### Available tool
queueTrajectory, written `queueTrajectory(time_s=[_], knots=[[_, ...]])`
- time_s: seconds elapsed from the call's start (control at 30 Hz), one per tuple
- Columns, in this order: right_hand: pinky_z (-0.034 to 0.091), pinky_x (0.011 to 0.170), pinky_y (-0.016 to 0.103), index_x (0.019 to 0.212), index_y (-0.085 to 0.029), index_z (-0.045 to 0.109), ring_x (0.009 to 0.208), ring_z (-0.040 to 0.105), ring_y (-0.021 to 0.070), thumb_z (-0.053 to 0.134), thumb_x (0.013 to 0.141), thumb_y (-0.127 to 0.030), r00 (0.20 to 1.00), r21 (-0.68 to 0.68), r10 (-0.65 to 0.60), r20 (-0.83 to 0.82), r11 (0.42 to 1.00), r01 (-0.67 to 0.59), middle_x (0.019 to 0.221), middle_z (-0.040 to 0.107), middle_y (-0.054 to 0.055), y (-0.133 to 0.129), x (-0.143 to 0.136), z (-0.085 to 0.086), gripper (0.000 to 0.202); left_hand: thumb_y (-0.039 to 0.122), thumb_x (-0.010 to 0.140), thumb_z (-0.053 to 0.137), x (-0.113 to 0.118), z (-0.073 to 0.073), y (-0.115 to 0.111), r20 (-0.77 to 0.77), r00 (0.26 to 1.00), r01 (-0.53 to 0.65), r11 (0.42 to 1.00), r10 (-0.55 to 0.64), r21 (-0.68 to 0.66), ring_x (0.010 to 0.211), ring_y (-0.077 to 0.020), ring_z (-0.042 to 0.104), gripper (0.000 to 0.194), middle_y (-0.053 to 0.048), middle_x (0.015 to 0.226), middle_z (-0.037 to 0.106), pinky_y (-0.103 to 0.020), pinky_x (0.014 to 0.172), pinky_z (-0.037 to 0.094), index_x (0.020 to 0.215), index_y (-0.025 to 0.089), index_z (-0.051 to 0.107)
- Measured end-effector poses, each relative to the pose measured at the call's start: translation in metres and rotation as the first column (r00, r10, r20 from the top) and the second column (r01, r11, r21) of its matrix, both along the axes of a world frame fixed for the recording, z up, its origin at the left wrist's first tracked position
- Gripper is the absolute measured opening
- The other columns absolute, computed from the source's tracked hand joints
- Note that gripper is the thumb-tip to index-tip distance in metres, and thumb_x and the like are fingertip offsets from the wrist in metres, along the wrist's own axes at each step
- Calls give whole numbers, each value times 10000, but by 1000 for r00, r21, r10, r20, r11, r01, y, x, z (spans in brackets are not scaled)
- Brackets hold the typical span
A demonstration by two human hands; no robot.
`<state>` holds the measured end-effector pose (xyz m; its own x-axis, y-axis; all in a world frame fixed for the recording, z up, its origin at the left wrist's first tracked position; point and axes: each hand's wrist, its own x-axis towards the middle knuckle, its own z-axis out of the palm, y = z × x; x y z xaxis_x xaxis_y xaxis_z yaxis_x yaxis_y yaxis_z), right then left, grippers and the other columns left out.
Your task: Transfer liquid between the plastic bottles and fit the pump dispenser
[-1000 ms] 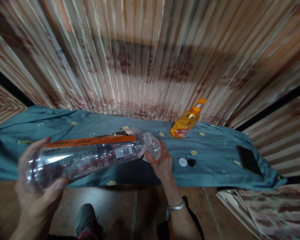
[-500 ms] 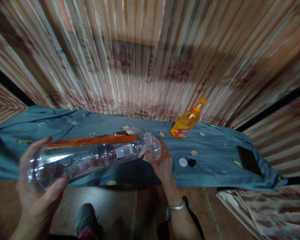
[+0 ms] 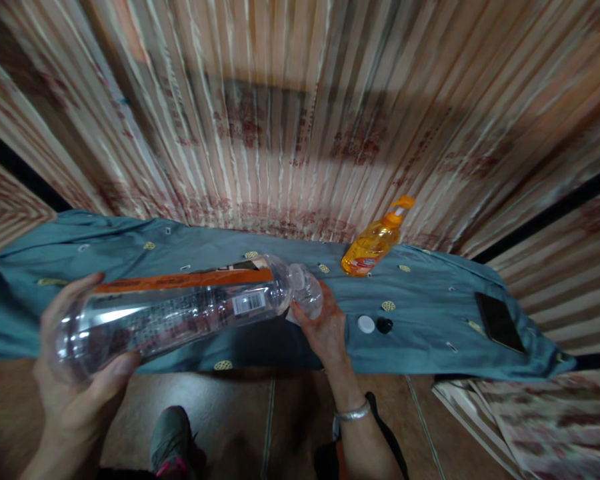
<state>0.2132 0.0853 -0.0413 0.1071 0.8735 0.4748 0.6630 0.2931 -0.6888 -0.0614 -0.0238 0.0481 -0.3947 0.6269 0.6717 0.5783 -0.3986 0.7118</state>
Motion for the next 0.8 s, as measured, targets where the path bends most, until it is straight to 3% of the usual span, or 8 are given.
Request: queueTrajectory(time_s=[0.3, 0.63, 0.8], knots=[[642, 747, 401, 1240, -186, 621, 860, 782, 289, 677, 800, -510, 1000, -13, -7, -1, 1000, 7, 1010, 801, 105, 0, 0, -1, 549, 504, 674, 772, 0, 1, 1, -16, 1000, 2, 1000, -2, 13, 1089, -220, 603, 797, 22, 1247, 614, -319, 868, 499, 1436, 425, 553], [641, 771, 406, 1248, -168, 610, 889, 778, 292, 659, 808, -511, 999, 15, -17, 41, 1000, 17, 1047, 791, 126, 1, 0, -1, 561, 546, 652, 781, -2, -2, -1, -22, 999, -25, 999, 24, -29, 1156, -281, 592, 856, -8, 1320, 601, -395, 917, 489, 1457, 393, 532], [637, 758, 410, 1252, -174, 608, 882, 774, 289, 655, 802, -521, 999, 2, -28, 33, 1000, 27, 1053, 790, 124, 1, 0, -3, 570, 524, 639, 797, -1, -2, 0, 4, 1000, -19, 1000, 19, -6, 1124, -269, 605, 858, -5, 1279, 623, -379, 885, 503, 1448, 388, 548]])
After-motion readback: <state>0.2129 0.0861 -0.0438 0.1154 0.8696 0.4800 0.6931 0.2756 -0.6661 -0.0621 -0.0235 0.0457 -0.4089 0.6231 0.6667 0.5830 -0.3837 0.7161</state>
